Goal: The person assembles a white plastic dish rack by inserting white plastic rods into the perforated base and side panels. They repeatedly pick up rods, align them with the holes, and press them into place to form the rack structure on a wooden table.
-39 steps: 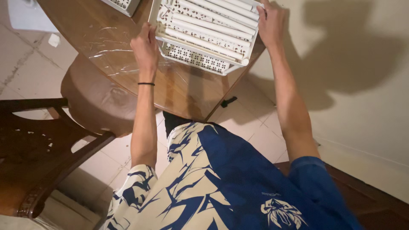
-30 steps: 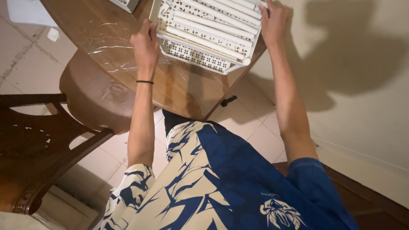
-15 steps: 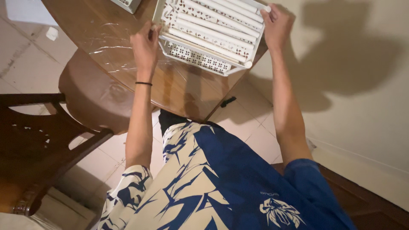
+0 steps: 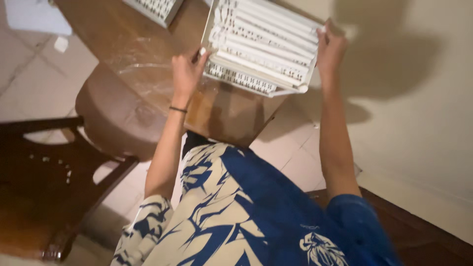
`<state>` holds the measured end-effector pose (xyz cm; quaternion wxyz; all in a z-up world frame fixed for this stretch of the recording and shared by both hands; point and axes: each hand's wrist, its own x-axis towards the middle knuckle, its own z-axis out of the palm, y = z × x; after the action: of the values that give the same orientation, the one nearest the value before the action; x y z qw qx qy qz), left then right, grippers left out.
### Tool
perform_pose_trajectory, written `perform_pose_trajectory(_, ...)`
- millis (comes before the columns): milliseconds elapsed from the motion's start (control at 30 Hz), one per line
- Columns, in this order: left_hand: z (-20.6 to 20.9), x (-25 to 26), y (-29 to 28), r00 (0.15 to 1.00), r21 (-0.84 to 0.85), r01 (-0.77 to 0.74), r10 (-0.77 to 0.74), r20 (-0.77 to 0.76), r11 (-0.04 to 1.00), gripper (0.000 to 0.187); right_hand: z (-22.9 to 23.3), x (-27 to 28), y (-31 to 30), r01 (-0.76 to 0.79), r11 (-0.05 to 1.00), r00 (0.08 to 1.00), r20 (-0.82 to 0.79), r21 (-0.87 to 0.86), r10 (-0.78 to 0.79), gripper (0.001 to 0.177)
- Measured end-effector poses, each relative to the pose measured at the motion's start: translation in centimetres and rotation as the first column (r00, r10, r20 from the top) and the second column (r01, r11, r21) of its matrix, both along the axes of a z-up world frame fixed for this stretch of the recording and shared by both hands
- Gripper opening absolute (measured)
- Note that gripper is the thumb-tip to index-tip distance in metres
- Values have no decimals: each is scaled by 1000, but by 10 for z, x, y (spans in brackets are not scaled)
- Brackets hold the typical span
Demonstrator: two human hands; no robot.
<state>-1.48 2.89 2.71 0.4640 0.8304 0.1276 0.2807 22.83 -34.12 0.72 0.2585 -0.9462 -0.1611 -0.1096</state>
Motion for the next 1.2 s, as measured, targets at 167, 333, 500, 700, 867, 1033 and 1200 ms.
perform_pose_trajectory(167, 14, -1, 6, 992, 15, 63, -61, -114, 998, 32, 12, -14, 8, 31, 999, 997, 68, -40, -29, 42)
perform_pose_trajectory(333, 15, 13, 36, 958, -58, 180, -189, -215, 982, 31, 39, -18, 64, -18, 991, 862, 499, -135, 84, 37)
perform_pose_trajectory(500, -22, 75, 61, 970, -109, 217, -226, -84, 970, 29, 47, -24, 177, -303, 936, 951, 115, 181, 286, 28)
perform_pose_trajectory(700, -90, 174, 55, 904, -444, 426, -390, 176, 788, 67, 45, -21, 287, -215, 935, 973, -141, -281, 181, 51)
perform_pose_trajectory(867, -131, 210, 42, 809, -549, 587, -460, 367, 595, 82, 11, -9, 306, -89, 891, 989, 68, -445, 133, 48)
perform_pose_trajectory(1033, -151, 211, 35, 867, -683, 457, -457, 199, 570, 62, -40, 10, 305, 11, 833, 987, 142, -554, 82, 40)
perform_pose_trajectory(1200, -152, 210, 26, 880, -647, 474, -354, 318, 598, 53, -70, 27, 309, 70, 852, 980, 196, -520, 39, 31)
